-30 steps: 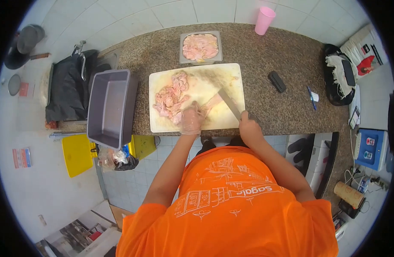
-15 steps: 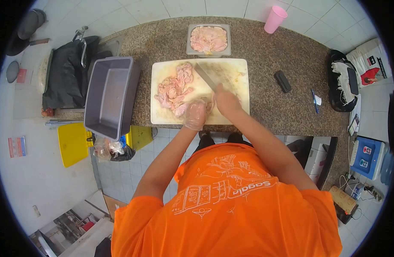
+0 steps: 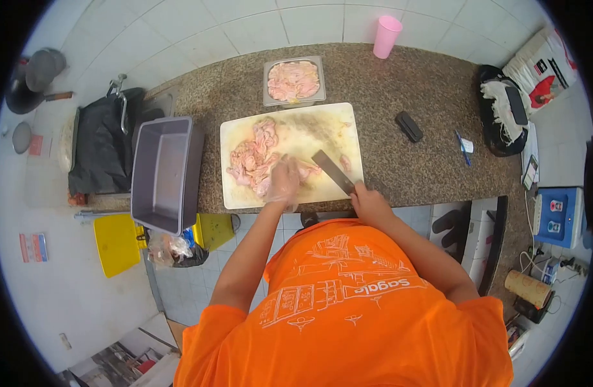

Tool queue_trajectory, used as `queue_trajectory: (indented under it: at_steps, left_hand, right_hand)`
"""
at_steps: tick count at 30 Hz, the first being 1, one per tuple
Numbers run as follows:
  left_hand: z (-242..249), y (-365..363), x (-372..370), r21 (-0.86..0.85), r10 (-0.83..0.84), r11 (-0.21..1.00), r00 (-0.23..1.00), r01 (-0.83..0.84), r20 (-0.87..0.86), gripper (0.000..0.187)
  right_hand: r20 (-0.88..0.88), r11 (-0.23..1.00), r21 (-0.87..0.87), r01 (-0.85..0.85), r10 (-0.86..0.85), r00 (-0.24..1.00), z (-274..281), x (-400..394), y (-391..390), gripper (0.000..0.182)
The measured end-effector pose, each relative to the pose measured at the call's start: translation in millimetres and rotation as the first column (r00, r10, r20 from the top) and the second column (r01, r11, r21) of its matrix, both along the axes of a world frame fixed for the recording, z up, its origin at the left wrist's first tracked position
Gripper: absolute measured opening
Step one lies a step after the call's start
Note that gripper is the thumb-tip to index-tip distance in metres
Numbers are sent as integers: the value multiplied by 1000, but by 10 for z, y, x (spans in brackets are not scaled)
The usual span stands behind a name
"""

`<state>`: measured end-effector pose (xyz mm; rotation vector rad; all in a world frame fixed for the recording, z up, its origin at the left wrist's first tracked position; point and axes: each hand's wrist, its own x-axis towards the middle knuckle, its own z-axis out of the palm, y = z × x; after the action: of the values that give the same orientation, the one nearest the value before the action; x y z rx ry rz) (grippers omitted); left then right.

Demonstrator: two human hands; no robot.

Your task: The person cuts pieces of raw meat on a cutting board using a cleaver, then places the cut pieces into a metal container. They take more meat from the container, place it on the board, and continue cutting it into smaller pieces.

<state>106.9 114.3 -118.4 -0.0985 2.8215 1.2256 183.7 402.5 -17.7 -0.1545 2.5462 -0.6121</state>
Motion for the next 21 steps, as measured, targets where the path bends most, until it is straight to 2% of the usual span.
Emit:
queue_trajectory:
  at_steps: [2, 3, 5, 6, 8, 9, 11, 13, 15, 16, 17, 19, 20, 21]
  left_hand:
    - [-133, 29, -52, 251, 169, 952, 985, -173, 35, 52]
    - [-116, 77, -109, 324, 199, 923, 978, -206, 56, 54]
    - [126, 264, -198, 503, 288, 787, 934, -357, 212, 45]
    - [500, 438, -196, 579, 322, 663, 878, -475, 353, 34]
    - [665, 509, -191, 683, 247, 515, 852, -518, 461, 25]
    - [634, 458, -173, 742, 165, 502, 891, -444, 422, 25]
    - [550, 440, -112, 709, 116, 593, 911, -383, 395, 26]
    - [580, 495, -53, 493, 184, 778, 892, -389, 413, 27]
    - [479, 435, 69, 151, 175, 968, 972, -198, 157, 28]
    - [438, 418, 124, -52, 127, 991, 991, -125, 36, 29]
    - [391, 407, 174, -66, 111, 992, 993, -108, 45, 28]
    - [793, 483, 237, -95, 83, 992, 994, -77, 64, 27]
    - [727, 452, 264, -110, 36, 993, 999, -36, -5, 26]
    - [607, 415, 285, -126, -7, 992, 997, -2, -77, 25]
  right_hand:
    - [-21, 1000, -26, 10, -11, 1000, -15, -105, -56, 24]
    - [-14, 997, -31, 67, -68, 998, -77, -119, -39, 25]
    - [-4, 985, -35, 167, -167, 986, -220, -172, 0, 26]
    - [-27, 980, -74, 187, -189, 982, -181, -162, 19, 26]
    - [-65, 964, -150, 221, -233, 970, -27, -81, 44, 26]
    - [-82, 954, -182, 238, -256, 963, 17, -44, 41, 26]
    - [-110, 932, -244, 267, -300, 947, 71, 15, 10, 27]
    - [-140, 952, -208, 224, -256, 957, 63, 21, -33, 23]
    - [-151, 968, -200, 149, -181, 972, -10, 24, -59, 23]
    - [-147, 974, -207, 94, -126, 981, -100, 18, -72, 22]
    - [-142, 976, -214, 38, -69, 987, -169, 22, -71, 22]
    - [-50, 993, -58, 104, -107, 993, -186, 32, -63, 17]
    - [-10, 992, 24, 127, -127, 992, -184, 20, -75, 19]
    - [-1, 991, 10, 135, -135, 991, -134, 12, -94, 19]
